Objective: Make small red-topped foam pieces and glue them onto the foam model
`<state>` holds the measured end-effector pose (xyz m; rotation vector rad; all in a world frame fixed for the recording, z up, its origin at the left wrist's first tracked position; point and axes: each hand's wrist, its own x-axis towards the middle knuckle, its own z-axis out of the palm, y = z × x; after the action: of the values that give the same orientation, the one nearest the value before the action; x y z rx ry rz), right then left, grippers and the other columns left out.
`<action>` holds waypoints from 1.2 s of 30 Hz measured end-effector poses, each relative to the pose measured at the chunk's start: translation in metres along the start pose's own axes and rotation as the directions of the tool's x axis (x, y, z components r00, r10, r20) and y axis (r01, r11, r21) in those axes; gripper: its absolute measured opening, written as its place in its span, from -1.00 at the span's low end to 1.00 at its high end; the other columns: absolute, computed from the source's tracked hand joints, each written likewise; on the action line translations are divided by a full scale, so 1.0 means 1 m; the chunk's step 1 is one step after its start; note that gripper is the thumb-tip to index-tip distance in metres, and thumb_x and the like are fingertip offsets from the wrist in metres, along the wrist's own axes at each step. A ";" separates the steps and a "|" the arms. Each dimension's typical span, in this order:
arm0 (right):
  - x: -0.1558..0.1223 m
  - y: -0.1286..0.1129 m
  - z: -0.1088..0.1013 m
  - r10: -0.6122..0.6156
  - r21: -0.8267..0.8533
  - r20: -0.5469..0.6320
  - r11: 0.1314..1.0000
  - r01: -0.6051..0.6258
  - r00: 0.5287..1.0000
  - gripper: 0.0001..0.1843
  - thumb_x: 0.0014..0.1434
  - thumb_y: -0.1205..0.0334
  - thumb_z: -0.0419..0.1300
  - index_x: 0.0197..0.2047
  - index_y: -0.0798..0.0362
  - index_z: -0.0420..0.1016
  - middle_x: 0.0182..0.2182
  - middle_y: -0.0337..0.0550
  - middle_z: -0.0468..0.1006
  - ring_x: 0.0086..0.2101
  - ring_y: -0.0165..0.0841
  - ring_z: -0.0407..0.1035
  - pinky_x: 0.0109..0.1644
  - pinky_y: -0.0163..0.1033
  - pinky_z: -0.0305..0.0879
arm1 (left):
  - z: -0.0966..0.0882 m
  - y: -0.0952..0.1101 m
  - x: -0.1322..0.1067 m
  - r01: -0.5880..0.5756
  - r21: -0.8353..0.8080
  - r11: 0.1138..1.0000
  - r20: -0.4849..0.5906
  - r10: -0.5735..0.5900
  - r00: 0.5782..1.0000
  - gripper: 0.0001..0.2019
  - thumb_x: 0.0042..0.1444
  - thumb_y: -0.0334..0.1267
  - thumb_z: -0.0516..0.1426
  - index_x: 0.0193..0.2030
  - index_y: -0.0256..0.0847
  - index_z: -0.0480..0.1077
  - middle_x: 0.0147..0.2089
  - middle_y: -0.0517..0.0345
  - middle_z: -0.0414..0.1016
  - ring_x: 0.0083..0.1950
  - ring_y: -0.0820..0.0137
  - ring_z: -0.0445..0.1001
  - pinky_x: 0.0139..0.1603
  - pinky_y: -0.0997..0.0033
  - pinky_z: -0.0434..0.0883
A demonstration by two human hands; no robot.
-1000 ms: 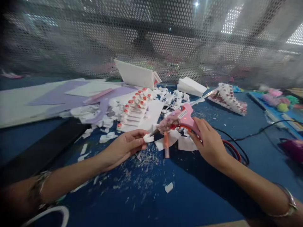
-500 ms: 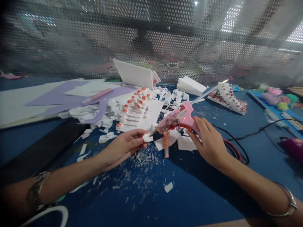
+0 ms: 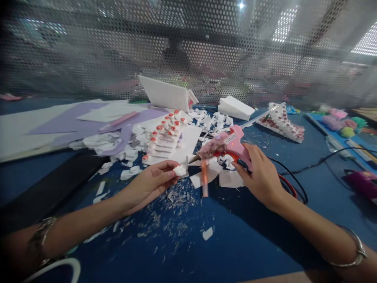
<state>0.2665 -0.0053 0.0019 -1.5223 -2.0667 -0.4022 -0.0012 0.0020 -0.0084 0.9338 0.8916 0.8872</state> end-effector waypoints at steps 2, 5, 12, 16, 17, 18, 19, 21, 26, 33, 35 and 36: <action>0.000 0.002 -0.001 0.009 0.014 -0.005 1.000 -0.009 1.000 -0.53 0.14 0.00 0.02 0.01 0.15 0.21 -0.23 0.04 0.42 -0.23 -0.21 0.36 -0.26 -0.20 0.29 | -0.001 0.001 0.001 -0.033 0.021 0.999 -0.008 0.034 0.999 -0.83 -0.10 -0.26 0.25 -0.33 -0.22 0.42 -0.41 0.25 0.40 -0.40 0.62 0.35 -0.33 0.65 0.32; 0.001 0.008 -0.003 0.035 0.033 0.005 0.999 -0.035 0.999 -0.52 0.12 -0.02 0.04 0.00 0.14 0.22 -0.24 0.03 0.43 -0.24 -0.22 0.36 -0.27 -0.19 0.28 | -0.004 0.011 0.001 -0.116 0.056 0.992 -0.050 0.119 0.992 -0.83 -0.09 -0.23 0.24 -0.33 -0.19 0.43 -0.41 0.25 0.40 -0.40 0.62 0.34 -0.35 0.67 0.32; 0.003 0.025 -0.006 0.080 0.027 -0.022 0.996 -0.080 0.997 -0.39 0.06 -0.12 0.06 0.01 0.21 0.25 -0.29 0.01 0.44 -0.32 -0.26 0.36 -0.31 -0.23 0.26 | -0.024 0.060 -0.018 -0.255 0.650 0.716 -0.099 0.412 0.906 -0.80 -0.10 -0.16 0.22 -0.31 -0.16 0.44 -0.30 0.20 0.46 -0.30 0.49 0.40 -0.26 0.60 0.35; 0.004 0.026 -0.009 0.092 -0.005 0.005 0.996 -0.092 0.996 -0.39 0.06 -0.08 0.08 0.03 0.22 0.24 -0.31 0.00 0.43 -0.35 -0.28 0.34 -0.33 -0.26 0.23 | -0.046 0.064 -0.024 -0.188 0.879 0.438 -0.028 0.441 0.897 -0.76 -0.07 -0.10 0.18 -0.26 -0.16 0.46 -0.22 0.11 0.49 -0.21 0.37 0.43 -0.18 0.47 0.36; 0.004 0.026 -0.009 0.094 -0.004 0.018 0.996 -0.094 0.995 -0.41 0.06 -0.06 0.09 0.03 0.22 0.25 -0.31 -0.01 0.43 -0.35 -0.29 0.34 -0.34 -0.27 0.23 | -0.051 0.063 -0.024 -0.193 0.907 0.374 0.003 0.453 0.892 -0.75 -0.05 -0.09 0.17 -0.25 -0.15 0.46 -0.22 0.11 0.50 -0.22 0.36 0.43 -0.16 0.45 0.36; 0.004 0.026 -0.009 0.093 -0.001 0.025 0.996 -0.093 0.995 -0.42 0.06 -0.05 0.09 0.03 0.20 0.25 -0.31 -0.02 0.43 -0.36 -0.30 0.34 -0.34 -0.28 0.22 | -0.054 0.062 -0.023 -0.194 0.927 0.320 0.031 0.451 0.892 -0.75 -0.03 -0.08 0.15 -0.25 -0.14 0.46 -0.21 0.10 0.50 -0.23 0.36 0.44 -0.15 0.43 0.35; 0.003 0.026 -0.009 0.088 0.001 0.023 0.996 -0.088 0.996 -0.42 0.05 -0.05 0.10 0.03 0.19 0.25 -0.31 -0.03 0.44 -0.37 -0.31 0.34 -0.35 -0.29 0.22 | -0.057 0.061 -0.021 -0.194 0.942 0.273 0.053 0.450 0.891 -0.75 -0.02 -0.07 0.14 -0.25 -0.14 0.46 -0.20 0.10 0.50 -0.23 0.36 0.44 -0.15 0.42 0.35; 0.003 0.027 -0.009 0.070 -0.003 0.011 0.998 -0.069 0.998 -0.42 0.04 -0.06 0.11 0.03 0.17 0.25 -0.32 -0.05 0.44 -0.38 -0.31 0.34 -0.36 -0.29 0.22 | -0.061 0.060 -0.017 -0.200 0.960 0.195 0.095 0.445 0.890 -0.74 0.00 -0.06 0.12 -0.25 -0.14 0.47 -0.19 0.08 0.50 -0.23 0.35 0.44 -0.14 0.40 0.34; 0.002 0.027 -0.008 0.035 -0.032 0.021 0.999 -0.034 0.999 -0.41 0.05 -0.06 0.10 0.04 0.18 0.24 -0.33 -0.03 0.43 -0.36 -0.30 0.35 -0.37 -0.31 0.20 | -0.067 0.060 -0.008 -0.207 0.978 -0.005 0.189 0.423 0.886 -0.69 0.06 -0.03 0.05 -0.20 -0.15 0.46 -0.16 0.05 0.50 -0.14 0.30 0.42 -0.06 0.32 0.31; 0.002 0.027 -0.007 0.044 -0.041 0.018 0.998 -0.044 0.999 -0.43 0.06 -0.04 0.10 0.04 0.17 0.24 -0.29 0.00 0.45 -0.31 -0.27 0.37 -0.29 -0.28 0.23 | -0.074 0.056 -0.003 -0.217 0.970 -0.108 0.242 0.360 0.901 -0.70 0.10 -0.08 0.02 -0.20 -0.20 0.46 -0.17 0.01 0.48 -0.17 0.31 0.42 -0.10 0.34 0.30; 0.002 0.028 -0.007 0.037 -0.045 0.011 0.998 -0.036 0.999 -0.42 0.06 -0.05 0.10 0.05 0.16 0.24 -0.28 0.02 0.45 -0.30 -0.25 0.37 -0.30 -0.27 0.24 | -0.075 0.055 -0.001 -0.236 0.963 -0.134 0.269 0.350 0.897 -0.70 0.11 -0.09 0.00 -0.20 -0.21 0.46 -0.17 0.00 0.47 -0.16 0.31 0.41 -0.11 0.34 0.29; 0.002 0.028 -0.006 0.032 -0.045 0.008 0.999 -0.031 0.999 -0.41 0.05 -0.06 0.10 0.04 0.16 0.25 -0.28 0.03 0.45 -0.30 -0.24 0.38 -0.31 -0.26 0.24 | -0.076 0.055 -0.001 -0.246 0.958 -0.146 0.282 0.347 0.894 -0.70 0.12 -0.10 0.00 -0.20 -0.20 0.46 -0.17 0.00 0.47 -0.16 0.31 0.41 -0.11 0.34 0.29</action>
<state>0.2943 0.0016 0.0059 -1.5832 -2.0500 -0.4335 -0.0826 0.0402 0.0175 2.6231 1.4578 0.4446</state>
